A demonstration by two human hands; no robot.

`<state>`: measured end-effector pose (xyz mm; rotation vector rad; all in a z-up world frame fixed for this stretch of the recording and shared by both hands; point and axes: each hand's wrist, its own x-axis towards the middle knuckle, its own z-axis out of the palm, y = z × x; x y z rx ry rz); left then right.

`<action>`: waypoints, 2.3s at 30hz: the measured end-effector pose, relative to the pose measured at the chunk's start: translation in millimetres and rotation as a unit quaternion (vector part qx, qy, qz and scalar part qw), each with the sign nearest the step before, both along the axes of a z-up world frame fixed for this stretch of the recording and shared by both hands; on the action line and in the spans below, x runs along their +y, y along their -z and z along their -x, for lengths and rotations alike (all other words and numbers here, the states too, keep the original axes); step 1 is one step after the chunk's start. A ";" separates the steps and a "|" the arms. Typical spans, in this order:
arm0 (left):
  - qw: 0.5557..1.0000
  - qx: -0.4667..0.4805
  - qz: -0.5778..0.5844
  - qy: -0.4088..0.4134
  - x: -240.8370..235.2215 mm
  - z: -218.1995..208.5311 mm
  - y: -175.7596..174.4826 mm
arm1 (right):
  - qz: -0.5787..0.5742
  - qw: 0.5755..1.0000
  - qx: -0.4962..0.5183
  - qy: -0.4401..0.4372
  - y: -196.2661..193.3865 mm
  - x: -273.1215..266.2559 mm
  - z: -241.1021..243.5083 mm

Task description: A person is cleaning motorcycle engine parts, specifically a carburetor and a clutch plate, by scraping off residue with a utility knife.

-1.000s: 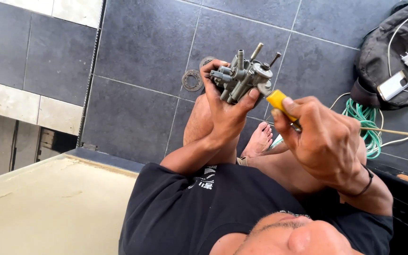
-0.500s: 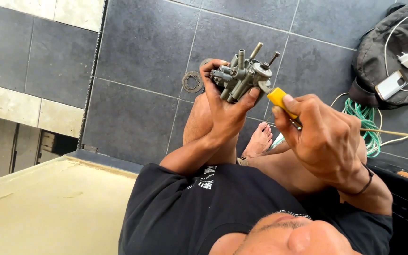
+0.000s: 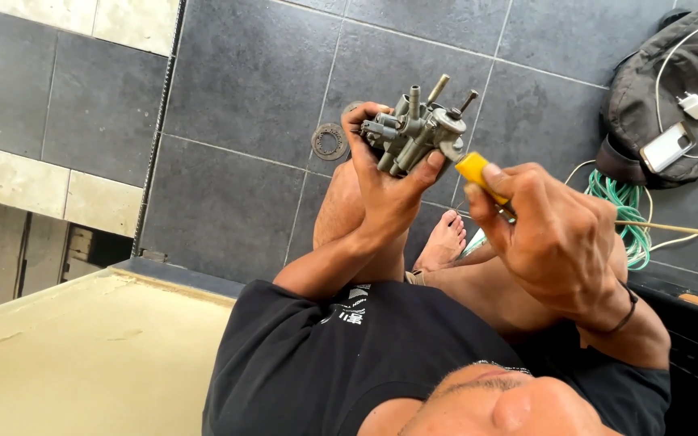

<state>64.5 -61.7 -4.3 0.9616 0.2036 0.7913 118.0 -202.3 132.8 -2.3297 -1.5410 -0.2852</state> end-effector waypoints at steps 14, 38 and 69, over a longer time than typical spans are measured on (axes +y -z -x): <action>0.998 0.028 -0.049 -0.030 1.5 1.1 -1.6 | 0.013 1.000 -0.013 0.020 0.1 0.1 3.6; 0.994 0.023 -0.091 -0.054 4.9 3.5 -5.1 | -0.004 1.000 0.002 0.026 1.1 0.9 5.5; 0.994 0.008 -0.093 -0.051 5.7 3.6 -7.5 | 0.006 0.999 -0.001 0.042 -4.3 1.2 8.0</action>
